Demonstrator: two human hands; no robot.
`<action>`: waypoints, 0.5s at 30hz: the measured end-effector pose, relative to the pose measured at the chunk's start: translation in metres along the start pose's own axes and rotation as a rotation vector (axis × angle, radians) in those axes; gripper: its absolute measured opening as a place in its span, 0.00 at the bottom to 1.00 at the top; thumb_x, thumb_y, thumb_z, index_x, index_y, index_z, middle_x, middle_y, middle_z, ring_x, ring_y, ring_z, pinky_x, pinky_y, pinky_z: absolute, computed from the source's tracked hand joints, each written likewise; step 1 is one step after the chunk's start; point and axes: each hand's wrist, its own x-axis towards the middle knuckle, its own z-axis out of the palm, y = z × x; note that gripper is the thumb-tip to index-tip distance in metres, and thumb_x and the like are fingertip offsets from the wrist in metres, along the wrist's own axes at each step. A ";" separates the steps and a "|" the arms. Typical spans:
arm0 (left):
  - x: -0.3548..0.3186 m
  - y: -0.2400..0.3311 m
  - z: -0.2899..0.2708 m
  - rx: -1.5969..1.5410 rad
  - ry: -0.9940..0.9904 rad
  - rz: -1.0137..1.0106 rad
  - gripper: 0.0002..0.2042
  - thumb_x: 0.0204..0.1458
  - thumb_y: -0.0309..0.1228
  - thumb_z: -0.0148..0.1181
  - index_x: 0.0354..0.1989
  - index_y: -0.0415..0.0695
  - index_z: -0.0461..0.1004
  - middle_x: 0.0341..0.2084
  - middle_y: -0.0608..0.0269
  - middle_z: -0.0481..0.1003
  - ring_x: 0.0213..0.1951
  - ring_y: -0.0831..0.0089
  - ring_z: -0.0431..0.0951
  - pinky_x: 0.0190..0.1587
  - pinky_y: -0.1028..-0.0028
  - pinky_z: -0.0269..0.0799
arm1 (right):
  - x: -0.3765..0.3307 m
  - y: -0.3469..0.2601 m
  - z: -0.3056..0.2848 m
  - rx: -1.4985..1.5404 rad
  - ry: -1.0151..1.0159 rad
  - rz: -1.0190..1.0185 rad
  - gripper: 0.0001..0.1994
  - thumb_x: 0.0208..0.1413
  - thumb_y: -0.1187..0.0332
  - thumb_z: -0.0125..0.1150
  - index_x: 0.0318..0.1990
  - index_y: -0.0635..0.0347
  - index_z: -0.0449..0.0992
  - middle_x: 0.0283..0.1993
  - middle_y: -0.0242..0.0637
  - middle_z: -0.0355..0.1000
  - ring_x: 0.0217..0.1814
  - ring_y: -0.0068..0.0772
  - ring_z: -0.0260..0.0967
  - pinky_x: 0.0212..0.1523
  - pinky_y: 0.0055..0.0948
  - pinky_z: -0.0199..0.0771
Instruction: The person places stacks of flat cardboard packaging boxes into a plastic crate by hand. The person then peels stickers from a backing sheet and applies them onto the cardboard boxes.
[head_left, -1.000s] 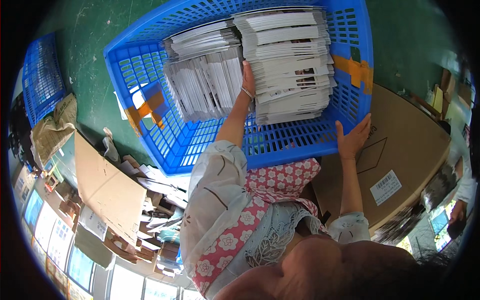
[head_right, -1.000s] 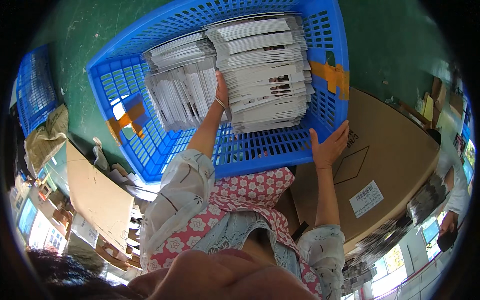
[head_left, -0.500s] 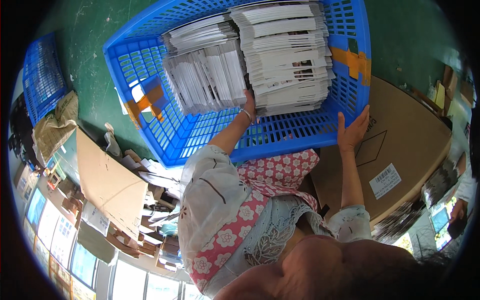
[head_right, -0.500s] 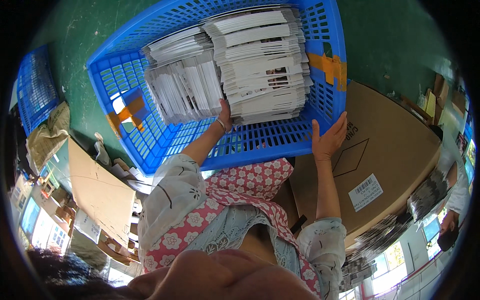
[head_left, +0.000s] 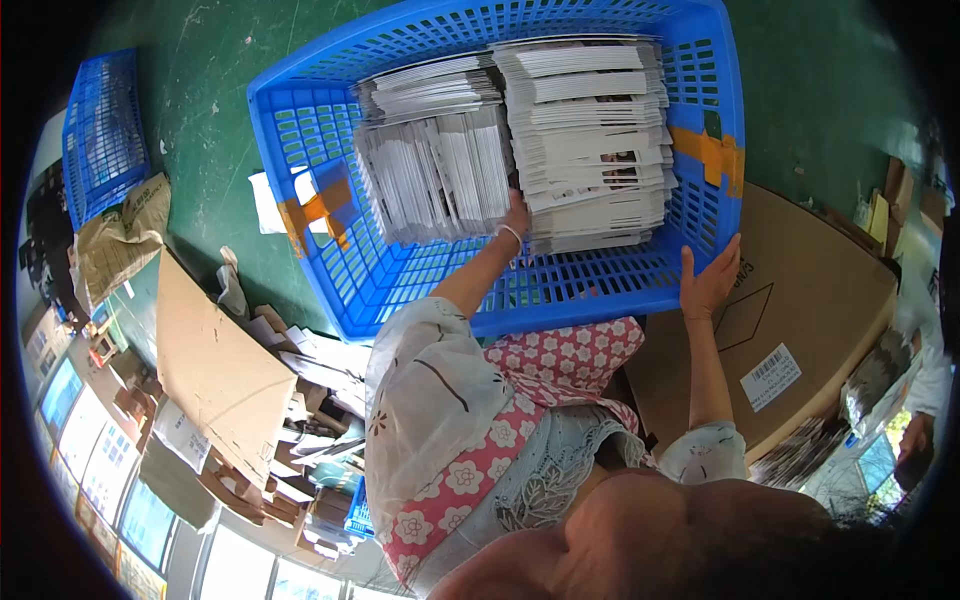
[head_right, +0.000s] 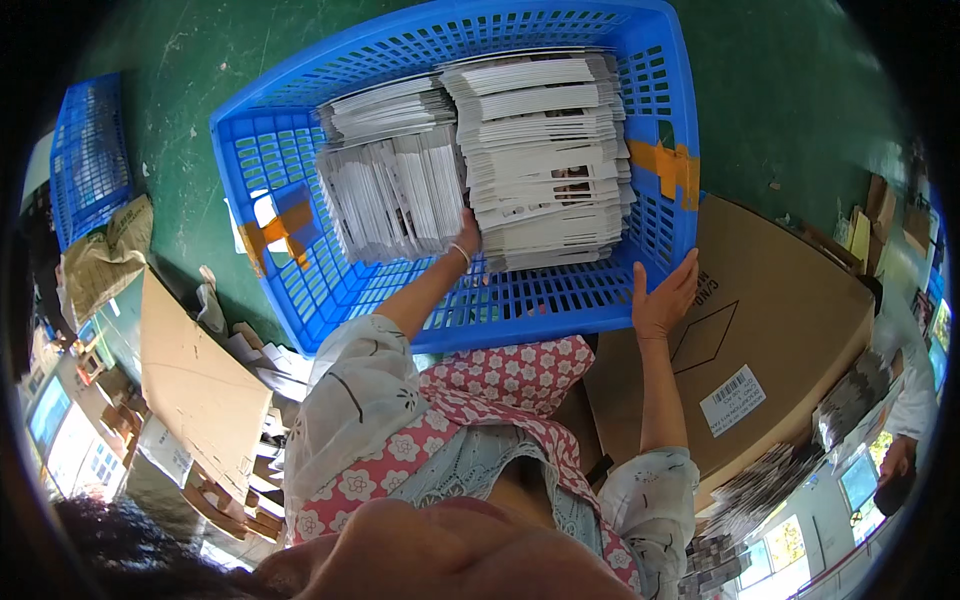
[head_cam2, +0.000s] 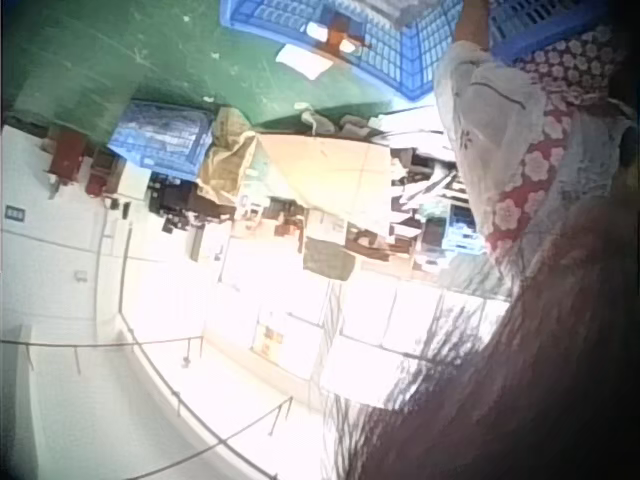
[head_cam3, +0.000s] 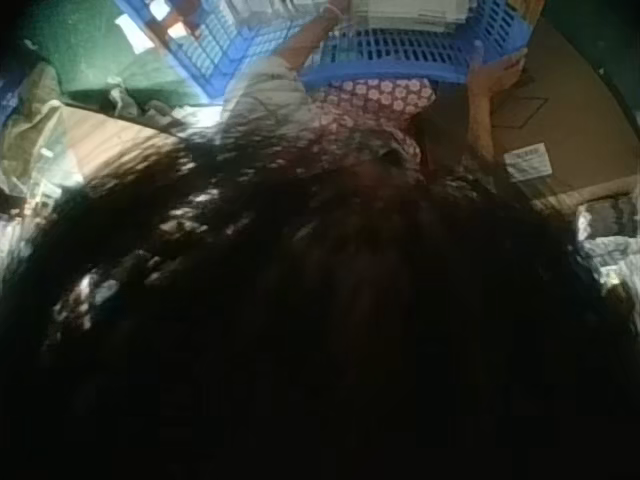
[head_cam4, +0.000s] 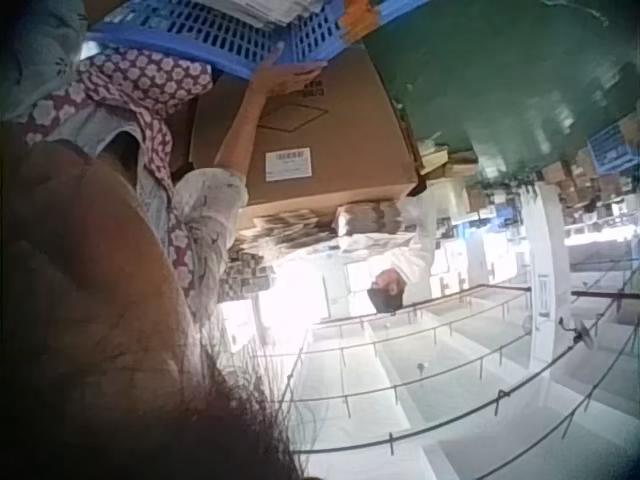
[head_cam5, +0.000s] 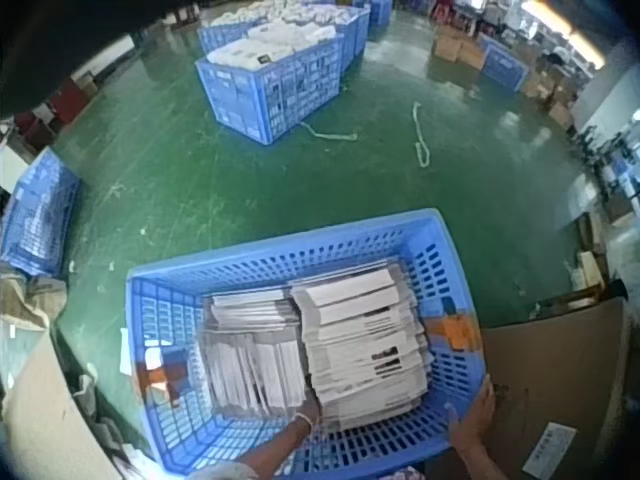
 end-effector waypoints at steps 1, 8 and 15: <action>0.001 0.000 -0.008 0.230 0.226 0.290 0.43 0.55 0.66 0.23 0.60 0.38 0.64 0.55 0.39 0.67 0.60 0.48 0.63 0.60 0.63 0.58 | -0.002 0.000 0.000 0.001 0.001 -0.007 0.44 0.55 0.44 0.55 0.69 0.64 0.42 0.65 0.56 0.51 0.64 0.57 0.52 0.61 0.51 0.53; -0.077 0.127 0.006 -0.344 0.048 0.446 0.49 0.47 0.74 0.30 0.59 0.40 0.66 0.55 0.50 0.68 0.56 0.57 0.67 0.59 0.66 0.58 | -0.017 0.013 -0.006 -0.015 0.008 0.074 0.43 0.57 0.45 0.53 0.68 0.65 0.42 0.65 0.56 0.50 0.65 0.57 0.51 0.62 0.51 0.53; -0.009 0.118 0.017 -0.302 -0.063 0.636 0.47 0.51 0.71 0.26 0.65 0.41 0.57 0.61 0.51 0.63 0.62 0.57 0.62 0.60 0.74 0.58 | -0.009 0.012 -0.004 0.050 0.003 0.018 0.40 0.58 0.47 0.52 0.68 0.65 0.44 0.65 0.57 0.51 0.64 0.58 0.52 0.61 0.50 0.53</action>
